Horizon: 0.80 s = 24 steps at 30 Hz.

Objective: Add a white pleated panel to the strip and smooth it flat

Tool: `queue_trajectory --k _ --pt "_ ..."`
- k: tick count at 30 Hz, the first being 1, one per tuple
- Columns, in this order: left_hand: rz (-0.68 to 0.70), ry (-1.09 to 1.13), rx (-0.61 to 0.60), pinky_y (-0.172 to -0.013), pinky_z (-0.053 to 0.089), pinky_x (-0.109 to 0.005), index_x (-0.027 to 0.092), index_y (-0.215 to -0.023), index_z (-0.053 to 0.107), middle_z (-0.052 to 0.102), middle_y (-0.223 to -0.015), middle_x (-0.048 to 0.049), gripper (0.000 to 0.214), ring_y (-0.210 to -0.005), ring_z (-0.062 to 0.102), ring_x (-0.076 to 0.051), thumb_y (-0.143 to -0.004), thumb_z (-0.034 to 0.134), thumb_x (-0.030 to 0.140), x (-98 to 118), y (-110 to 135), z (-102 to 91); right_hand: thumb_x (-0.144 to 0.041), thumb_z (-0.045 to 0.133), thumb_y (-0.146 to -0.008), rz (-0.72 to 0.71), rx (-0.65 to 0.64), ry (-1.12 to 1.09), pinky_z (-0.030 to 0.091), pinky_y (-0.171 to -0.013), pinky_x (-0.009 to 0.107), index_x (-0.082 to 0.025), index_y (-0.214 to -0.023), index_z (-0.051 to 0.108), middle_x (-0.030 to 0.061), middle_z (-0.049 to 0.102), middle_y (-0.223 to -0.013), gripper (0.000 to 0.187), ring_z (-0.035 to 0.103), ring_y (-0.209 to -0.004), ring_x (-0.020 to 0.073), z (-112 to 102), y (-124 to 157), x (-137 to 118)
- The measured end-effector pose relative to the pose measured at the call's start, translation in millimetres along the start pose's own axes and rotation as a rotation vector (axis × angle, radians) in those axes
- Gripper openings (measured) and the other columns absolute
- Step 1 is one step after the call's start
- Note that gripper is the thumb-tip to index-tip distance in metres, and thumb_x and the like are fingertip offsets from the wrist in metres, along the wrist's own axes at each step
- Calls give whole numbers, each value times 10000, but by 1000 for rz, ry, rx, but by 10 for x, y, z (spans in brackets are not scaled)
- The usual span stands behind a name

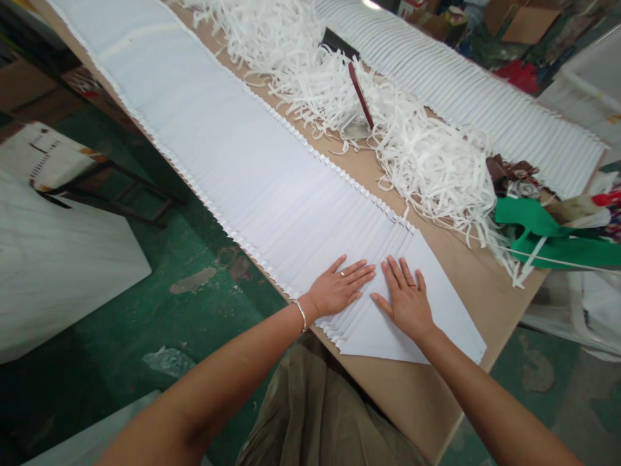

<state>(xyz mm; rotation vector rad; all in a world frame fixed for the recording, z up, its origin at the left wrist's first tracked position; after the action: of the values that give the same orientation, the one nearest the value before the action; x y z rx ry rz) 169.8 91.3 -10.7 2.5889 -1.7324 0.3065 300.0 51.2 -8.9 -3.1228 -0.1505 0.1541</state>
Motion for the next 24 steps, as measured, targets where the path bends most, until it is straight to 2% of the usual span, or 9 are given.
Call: queue_trajectory --k 6,12,14,16,19,22,24 --pt "1 -12 1 -1291 124 -494 243 -1601 320 277 -1674 -28 569 -1581 141 -166 -1064 344 429 8 6 78 -529 401 -1036 44 10 -2 137 -1246 573 -200 -1654 43 101 223 -1690 787 126 -1581 289 52 210 53" --pt "-4 -20 -8 -1290 140 -484 252 -1618 281 306 -1666 -37 633 -1579 159 -178 -1041 402 481 -7 8 81 -490 403 -1040 94 33 7 155 -1245 569 -207 -1653 4 108 228 -1688 785 134 -1580 286 69 604 286" --pt "-2 -21 -8 -1289 142 -483 254 -1618 284 306 -1666 -35 638 -1580 156 -182 -1038 402 494 0 9 79 -479 387 -1046 100 40 2 165 -1243 565 -219 -1652 -9 101 239 -1686 769 142 -1579 280 30 657 307" --pt "-3 -21 -10 -1288 143 -487 258 -1616 289 300 -1668 -33 630 -1580 155 -186 -1041 390 496 3 8 71 -491 379 -1047 112 39 -13 167 -1243 558 -209 -1654 4 104 215 -1691 767 137 -1580 281 -36 599 271" --pt "1 -21 -15 -1287 132 -500 276 -1611 302 280 -1675 -24 602 -1579 160 -192 -1051 365 487 13 0 48 -524 400 -1036 74 29 -35 116 -1256 562 -208 -1655 91 84 197 -1696 760 106 -1585 285 -108 341 92" --pt "11 -22 -23 -1287 117 -516 279 -1606 314 259 -1682 -15 583 -1578 165 -194 -1059 340 482 25 -11 41 -539 422 -1026 -4 16 -56 69 -1263 563 -211 -1644 182 75 246 -1681 739 120 -1583 278 -63 108 -81" --pt "14 -23 -26 -1287 118 -521 273 -1605 316 261 -1682 -16 585 -1578 168 -195 -1060 333 485 25 -14 49 -544 430 -1021 -15 10 -64 63 -1264 562 -203 -1637 210 86 265 -1673 738 135 -1580 275 7 59 -98"
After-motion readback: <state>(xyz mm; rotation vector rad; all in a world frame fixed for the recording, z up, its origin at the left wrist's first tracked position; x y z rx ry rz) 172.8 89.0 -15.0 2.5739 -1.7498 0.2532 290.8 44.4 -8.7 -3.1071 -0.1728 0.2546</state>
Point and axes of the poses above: each hand's wrist, its own y-axis away from the middle knuckle, its own z-axis out of the palm, x = y × z, the point moved 10 cm from there along -y, towards the middle knuckle
